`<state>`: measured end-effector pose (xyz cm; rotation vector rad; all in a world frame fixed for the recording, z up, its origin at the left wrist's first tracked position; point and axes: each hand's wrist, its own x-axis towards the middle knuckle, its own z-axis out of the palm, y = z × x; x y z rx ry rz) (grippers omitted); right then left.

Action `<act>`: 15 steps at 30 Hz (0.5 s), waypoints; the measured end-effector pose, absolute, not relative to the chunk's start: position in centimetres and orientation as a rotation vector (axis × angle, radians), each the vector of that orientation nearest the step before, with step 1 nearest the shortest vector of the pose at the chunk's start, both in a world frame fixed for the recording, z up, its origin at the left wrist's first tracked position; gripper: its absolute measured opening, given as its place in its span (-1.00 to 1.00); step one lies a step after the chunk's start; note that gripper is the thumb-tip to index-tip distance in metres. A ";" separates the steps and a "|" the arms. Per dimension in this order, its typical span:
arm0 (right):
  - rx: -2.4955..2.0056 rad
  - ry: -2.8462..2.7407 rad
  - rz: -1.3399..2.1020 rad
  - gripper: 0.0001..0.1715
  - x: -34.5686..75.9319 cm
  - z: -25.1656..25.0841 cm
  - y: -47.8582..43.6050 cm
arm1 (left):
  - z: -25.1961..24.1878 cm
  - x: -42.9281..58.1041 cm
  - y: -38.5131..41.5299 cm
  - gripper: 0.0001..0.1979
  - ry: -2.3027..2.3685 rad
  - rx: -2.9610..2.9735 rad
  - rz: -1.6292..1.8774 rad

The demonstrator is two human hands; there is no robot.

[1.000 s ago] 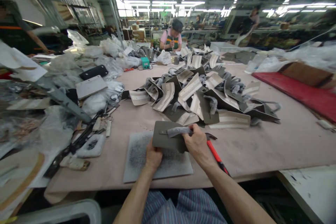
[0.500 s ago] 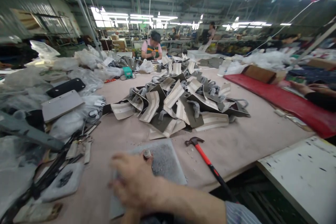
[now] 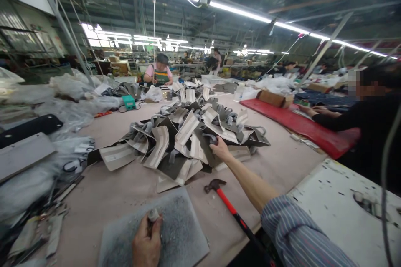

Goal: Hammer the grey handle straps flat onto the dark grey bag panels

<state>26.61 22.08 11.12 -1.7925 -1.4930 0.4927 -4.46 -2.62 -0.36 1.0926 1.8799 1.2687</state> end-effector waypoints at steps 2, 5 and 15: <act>-1.820 -1.550 0.478 -0.39 25.9 11.9 22.4 | 0.1 -4.2 -2.8 -0.53 1.878 1.114 1.288; -1.813 -1.656 0.459 -0.46 24.2 13.4 20.9 | 1.0 -3.8 -3.0 -0.58 1.880 1.151 1.334; -1.423 -1.855 0.715 -0.53 16.3 10.1 -0.1 | 1.1 -3.5 -3.4 -0.66 1.726 0.978 1.466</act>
